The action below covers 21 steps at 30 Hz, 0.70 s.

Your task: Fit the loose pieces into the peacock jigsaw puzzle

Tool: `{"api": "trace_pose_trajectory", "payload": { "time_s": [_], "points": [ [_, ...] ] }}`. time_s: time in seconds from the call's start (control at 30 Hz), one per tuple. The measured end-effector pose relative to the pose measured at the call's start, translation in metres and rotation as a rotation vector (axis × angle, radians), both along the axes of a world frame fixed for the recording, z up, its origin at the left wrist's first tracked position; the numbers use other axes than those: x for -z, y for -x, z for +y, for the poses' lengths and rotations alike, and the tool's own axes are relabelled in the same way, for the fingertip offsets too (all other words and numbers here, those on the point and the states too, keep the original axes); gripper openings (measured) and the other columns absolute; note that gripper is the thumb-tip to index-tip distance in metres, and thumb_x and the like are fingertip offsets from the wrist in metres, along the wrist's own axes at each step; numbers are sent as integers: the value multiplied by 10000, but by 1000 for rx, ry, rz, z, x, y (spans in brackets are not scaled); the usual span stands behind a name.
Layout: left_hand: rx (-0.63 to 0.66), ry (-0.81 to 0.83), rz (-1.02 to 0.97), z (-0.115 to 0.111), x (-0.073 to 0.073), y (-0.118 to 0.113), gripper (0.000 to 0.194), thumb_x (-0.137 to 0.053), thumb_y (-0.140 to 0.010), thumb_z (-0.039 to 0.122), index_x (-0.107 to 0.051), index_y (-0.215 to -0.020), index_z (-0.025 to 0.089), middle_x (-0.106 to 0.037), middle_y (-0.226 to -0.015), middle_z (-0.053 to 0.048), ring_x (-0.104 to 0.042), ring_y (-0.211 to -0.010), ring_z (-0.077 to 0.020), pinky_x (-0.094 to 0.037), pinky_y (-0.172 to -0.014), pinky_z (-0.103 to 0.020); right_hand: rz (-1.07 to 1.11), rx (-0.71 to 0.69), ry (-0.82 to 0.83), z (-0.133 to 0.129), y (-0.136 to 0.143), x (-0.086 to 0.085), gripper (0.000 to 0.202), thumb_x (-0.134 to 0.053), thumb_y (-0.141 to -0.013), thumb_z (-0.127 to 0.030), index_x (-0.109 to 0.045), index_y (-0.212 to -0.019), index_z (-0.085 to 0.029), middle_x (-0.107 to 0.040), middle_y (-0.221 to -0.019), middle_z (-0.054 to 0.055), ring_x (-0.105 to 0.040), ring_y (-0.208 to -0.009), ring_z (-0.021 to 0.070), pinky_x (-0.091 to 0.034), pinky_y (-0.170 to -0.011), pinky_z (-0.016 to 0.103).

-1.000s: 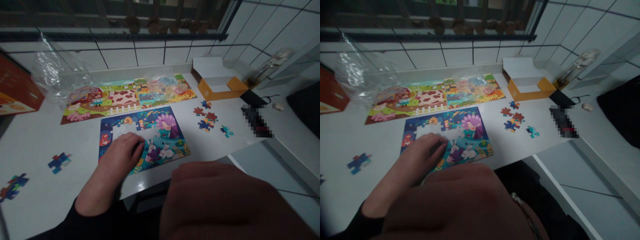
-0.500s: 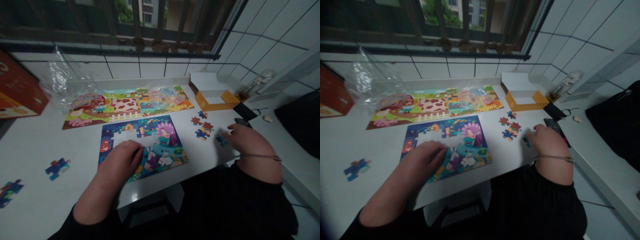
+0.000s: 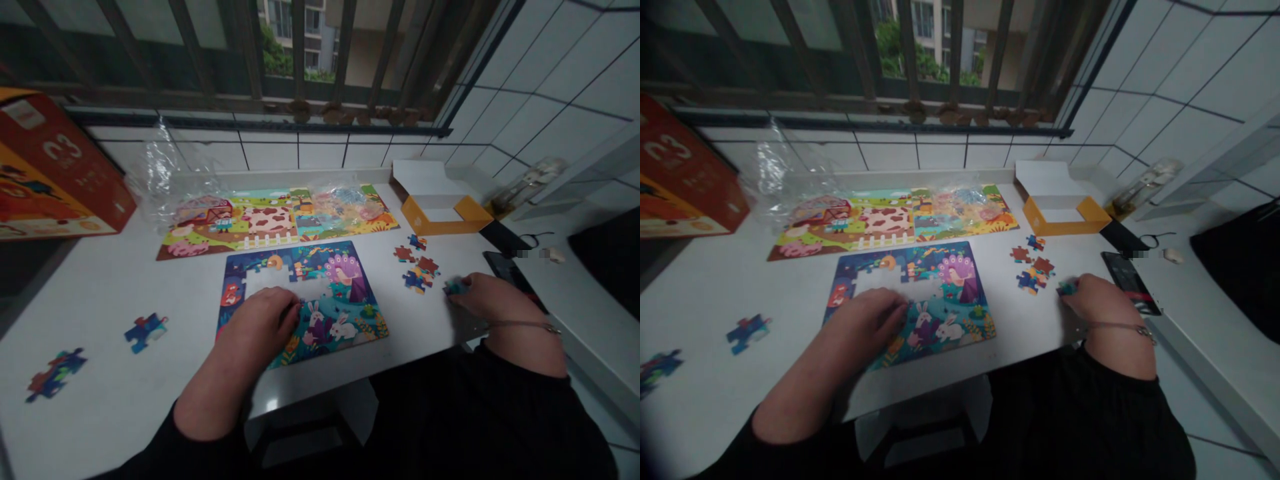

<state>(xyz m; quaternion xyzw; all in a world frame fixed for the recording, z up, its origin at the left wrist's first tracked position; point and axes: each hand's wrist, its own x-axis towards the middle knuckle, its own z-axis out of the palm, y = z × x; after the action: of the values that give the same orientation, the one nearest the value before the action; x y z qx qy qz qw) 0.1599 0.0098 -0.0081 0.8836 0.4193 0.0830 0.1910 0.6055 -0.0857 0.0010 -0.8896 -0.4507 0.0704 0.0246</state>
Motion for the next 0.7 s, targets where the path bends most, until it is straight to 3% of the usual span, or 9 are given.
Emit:
{"api": "trace_pose_trajectory", "payload": {
  "time_s": [0.13,0.23,0.37,0.43,0.53,0.7],
  "points": [
    [5,-1,5,0,4,0,207,-538,-1073,265,-727,-1007,215,-775,-992,-95,-698,-932,-274,-541,-846,-412,-24,51,5,3,7,-17,207,-635,-988,-235,-800,-883,-166,-797,-908,249,-706,-712,291,-472,-683,419],
    [7,-9,9,0,4,0,207,-537,-1069,259,-731,-1014,217,-777,-1001,-98,-701,-945,-279,-545,-851,-417,17,-79,-176,12,38,-34,243,-591,-1038,-300,-800,-1017,-179,-807,-983,194,-724,-848,300,-483,-735,399],
    [2,-21,22,0,3,-1,208,-540,-1065,264,-731,-994,224,-781,-1001,-93,-708,-939,-270,-548,-843,-401,543,-489,-326,38,105,-33,217,-657,-1020,-346,-788,-1152,-233,-772,-941,44,-697,-836,215,-528,-740,323],
    [0,-23,14,-1,2,-1,205,-547,-1068,268,-736,-999,227,-785,-1004,-89,-715,-951,-268,-551,-856,-399,766,-565,-328,54,137,-23,284,-695,-991,-309,-769,-1258,-249,-711,-839,-13,-652,-731,175,-510,-662,287],
    [-15,-10,1,-2,2,-1,189,-567,-1066,259,-752,-1050,225,-799,-1032,-95,-730,-985,-281,-562,-890,-413,972,-543,-265,73,170,-10,400,-695,-966,-233,-731,-1365,-253,-657,-754,-50,-649,-652,155,-495,-583,259],
    [-107,19,-25,-5,5,-3,287,-600,-1081,270,-733,-1323,192,-809,-1093,-121,-752,-1033,-304,-579,-955,-460,1211,-395,-237,84,191,-2,276,-674,-985,-245,-715,-1257,-219,-761,-917,10,-756,-772,173,-587,-656,279]
  ]
}}
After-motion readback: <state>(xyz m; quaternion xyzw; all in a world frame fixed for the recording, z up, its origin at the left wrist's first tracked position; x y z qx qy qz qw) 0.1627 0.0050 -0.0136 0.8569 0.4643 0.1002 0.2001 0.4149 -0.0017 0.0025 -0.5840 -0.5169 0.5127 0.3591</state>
